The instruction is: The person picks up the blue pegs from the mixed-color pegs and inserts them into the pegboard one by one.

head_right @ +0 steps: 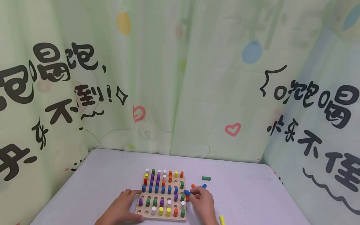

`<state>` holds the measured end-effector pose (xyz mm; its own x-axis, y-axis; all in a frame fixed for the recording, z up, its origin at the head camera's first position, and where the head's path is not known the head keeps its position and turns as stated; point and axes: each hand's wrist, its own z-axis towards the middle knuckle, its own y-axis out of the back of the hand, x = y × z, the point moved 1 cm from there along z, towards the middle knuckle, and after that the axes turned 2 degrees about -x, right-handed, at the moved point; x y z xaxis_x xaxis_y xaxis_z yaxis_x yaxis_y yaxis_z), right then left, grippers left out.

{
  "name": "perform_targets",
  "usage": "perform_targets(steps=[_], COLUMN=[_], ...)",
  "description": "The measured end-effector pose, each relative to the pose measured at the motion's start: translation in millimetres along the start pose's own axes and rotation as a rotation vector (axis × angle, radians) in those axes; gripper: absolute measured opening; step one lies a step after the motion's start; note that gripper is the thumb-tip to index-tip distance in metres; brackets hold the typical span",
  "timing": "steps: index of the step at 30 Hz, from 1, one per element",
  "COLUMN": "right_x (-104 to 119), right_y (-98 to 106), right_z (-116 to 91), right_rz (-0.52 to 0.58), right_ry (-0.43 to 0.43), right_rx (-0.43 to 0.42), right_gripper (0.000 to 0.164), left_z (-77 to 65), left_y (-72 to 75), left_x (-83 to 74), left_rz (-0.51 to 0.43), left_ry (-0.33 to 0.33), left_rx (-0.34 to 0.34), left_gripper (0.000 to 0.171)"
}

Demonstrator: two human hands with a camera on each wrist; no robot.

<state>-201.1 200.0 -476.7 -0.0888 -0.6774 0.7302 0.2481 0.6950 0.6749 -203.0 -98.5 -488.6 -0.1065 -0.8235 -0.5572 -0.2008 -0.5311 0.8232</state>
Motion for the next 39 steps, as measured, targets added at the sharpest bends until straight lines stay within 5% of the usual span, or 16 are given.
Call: perform_targets(steps=[39], right_x=[18.6], right_y=[-5.5], right_z=[4.7], right_rz=[0.063], right_ry=[0.031], right_rx=[0.029], right_gripper=[0.017], left_z=[0.8], left_y=[-1.7], left_x=[1.4], left_rz=[0.0], left_ry=[-0.002], left_rx=[0.007], left_gripper=[0.093])
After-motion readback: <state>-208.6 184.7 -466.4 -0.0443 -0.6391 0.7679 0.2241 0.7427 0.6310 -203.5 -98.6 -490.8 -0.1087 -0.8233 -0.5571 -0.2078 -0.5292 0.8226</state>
